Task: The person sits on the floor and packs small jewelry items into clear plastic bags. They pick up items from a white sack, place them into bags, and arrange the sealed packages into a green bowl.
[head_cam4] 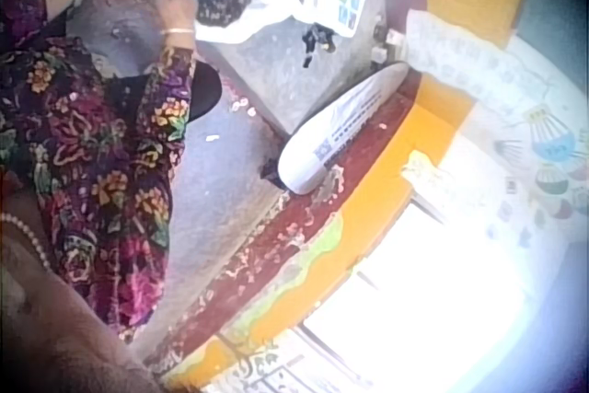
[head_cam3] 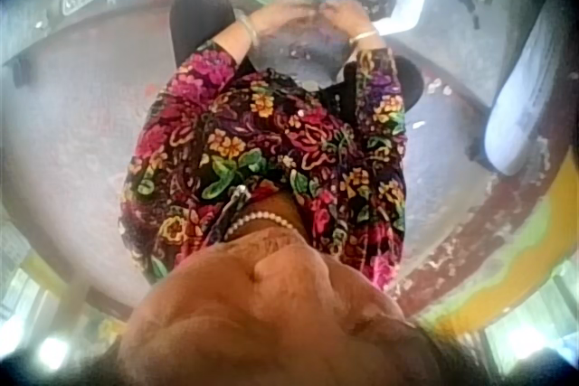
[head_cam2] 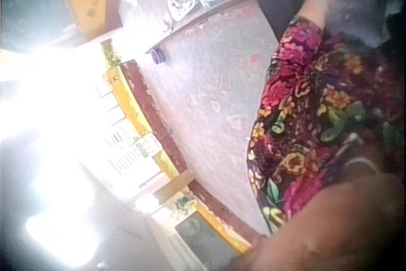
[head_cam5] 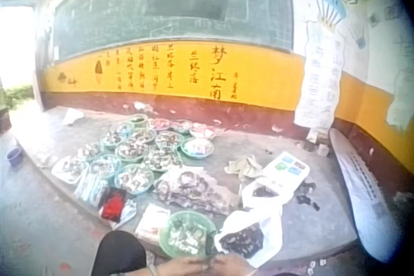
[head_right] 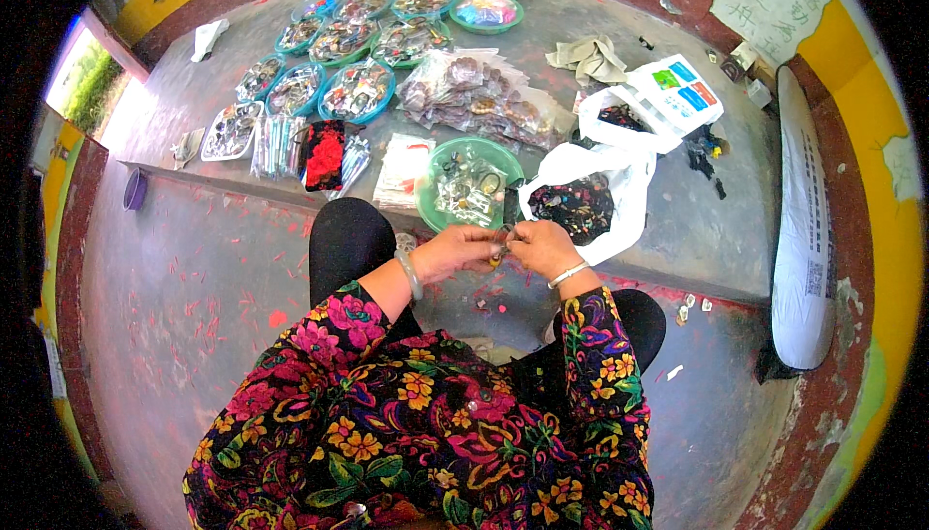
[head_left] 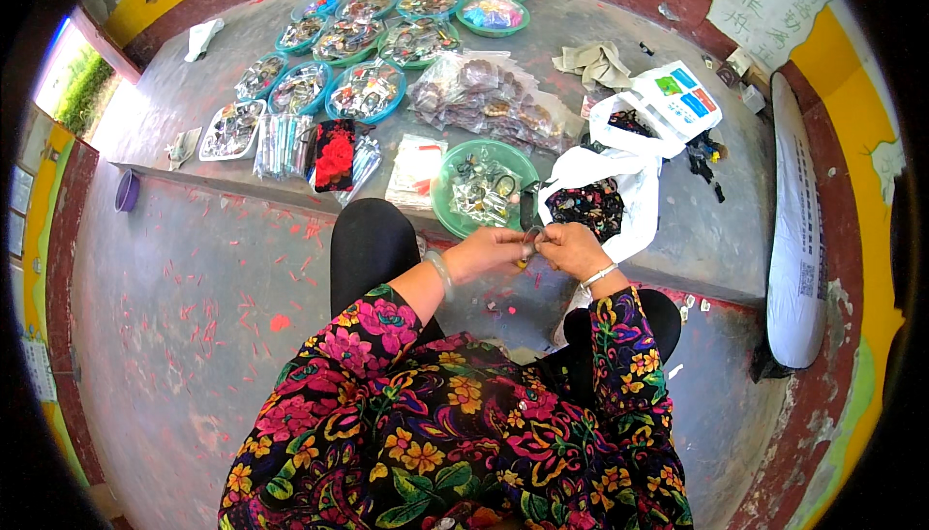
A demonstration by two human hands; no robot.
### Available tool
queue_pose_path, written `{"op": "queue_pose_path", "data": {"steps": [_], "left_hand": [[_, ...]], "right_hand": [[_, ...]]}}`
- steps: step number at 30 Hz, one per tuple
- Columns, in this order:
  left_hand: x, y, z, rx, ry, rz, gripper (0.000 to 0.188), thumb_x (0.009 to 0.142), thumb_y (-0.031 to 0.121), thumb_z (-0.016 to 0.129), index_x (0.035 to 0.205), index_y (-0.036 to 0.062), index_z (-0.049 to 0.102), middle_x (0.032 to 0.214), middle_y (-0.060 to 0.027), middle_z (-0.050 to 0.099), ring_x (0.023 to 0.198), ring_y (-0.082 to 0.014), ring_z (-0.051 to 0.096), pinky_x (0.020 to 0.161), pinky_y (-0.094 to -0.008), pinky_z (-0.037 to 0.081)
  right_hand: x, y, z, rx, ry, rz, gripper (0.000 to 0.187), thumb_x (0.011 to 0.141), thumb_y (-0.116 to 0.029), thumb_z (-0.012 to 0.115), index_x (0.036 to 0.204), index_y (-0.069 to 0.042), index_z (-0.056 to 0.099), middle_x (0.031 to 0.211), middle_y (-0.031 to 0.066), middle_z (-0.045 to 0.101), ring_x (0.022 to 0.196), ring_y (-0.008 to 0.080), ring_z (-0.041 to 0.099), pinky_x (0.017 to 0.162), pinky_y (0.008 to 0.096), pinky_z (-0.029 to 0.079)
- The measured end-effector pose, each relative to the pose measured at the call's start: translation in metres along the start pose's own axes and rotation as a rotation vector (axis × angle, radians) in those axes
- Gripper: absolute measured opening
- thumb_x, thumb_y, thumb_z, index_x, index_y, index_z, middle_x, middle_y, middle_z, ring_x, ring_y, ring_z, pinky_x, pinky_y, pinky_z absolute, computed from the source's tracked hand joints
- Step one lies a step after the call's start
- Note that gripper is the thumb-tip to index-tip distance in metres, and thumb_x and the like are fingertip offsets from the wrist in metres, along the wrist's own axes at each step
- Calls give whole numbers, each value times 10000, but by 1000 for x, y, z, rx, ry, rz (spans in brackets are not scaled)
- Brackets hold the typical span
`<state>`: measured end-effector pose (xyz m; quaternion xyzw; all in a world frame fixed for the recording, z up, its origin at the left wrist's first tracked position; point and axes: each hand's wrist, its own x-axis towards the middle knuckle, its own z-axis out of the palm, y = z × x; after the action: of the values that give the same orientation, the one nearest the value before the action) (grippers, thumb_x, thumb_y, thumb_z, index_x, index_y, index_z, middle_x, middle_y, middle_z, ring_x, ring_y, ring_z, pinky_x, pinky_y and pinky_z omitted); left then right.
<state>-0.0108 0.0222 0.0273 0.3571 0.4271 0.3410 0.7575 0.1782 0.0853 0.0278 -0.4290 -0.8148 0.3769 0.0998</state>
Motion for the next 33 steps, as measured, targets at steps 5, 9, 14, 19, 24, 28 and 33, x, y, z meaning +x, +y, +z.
{"op": "queue_pose_path", "data": {"steps": [5,9,14,19,24,28,33], "left_hand": [[15,-24,-20,286,-23,81,278,765,69,632,1028,4,567,905,-20,581,803,-101,553,739,-263,477],[13,-20,-19,239,-22,-38,257,761,63,631,1003,8,561,872,-9,580,780,-93,554,662,-246,494],[8,-15,-12,264,-27,-67,206,772,70,618,969,37,571,881,-2,586,776,-86,560,611,-235,503],[6,-12,-9,240,-28,-50,212,777,80,617,981,51,569,888,4,585,779,-85,562,596,-230,504],[3,-8,-5,243,11,-38,210,776,85,621,978,58,568,867,10,579,763,-81,557,568,-227,497],[3,-8,-5,261,16,-29,178,772,74,618,941,60,564,831,17,570,724,-76,545,551,-226,490],[3,-7,-4,357,4,-41,117,768,67,614,869,67,553,773,24,551,667,-67,525,522,-221,476]], "right_hand": [[-4,-16,-8,348,-111,138,169,745,-179,586,812,-27,614,523,64,528,452,149,523,460,281,421],[-9,-29,-14,430,-272,174,189,743,-99,579,900,5,598,502,15,507,427,81,475,420,224,370],[-10,-37,-20,389,-370,198,238,735,-74,556,955,7,593,481,-3,491,407,63,447,405,208,341],[-11,-40,-22,329,-431,231,290,740,-93,552,1022,-40,594,458,-10,466,385,55,419,385,208,315],[-9,-40,-18,328,-480,217,270,743,-140,542,999,-86,607,459,0,470,381,86,449,378,232,344],[-7,-39,-13,317,-508,227,240,743,-140,541,966,-75,601,457,2,467,378,90,445,371,235,337],[-5,-37,-4,372,-532,254,94,738,-88,560,827,-85,590,504,-13,478,383,64,433,370,212,310]]}}
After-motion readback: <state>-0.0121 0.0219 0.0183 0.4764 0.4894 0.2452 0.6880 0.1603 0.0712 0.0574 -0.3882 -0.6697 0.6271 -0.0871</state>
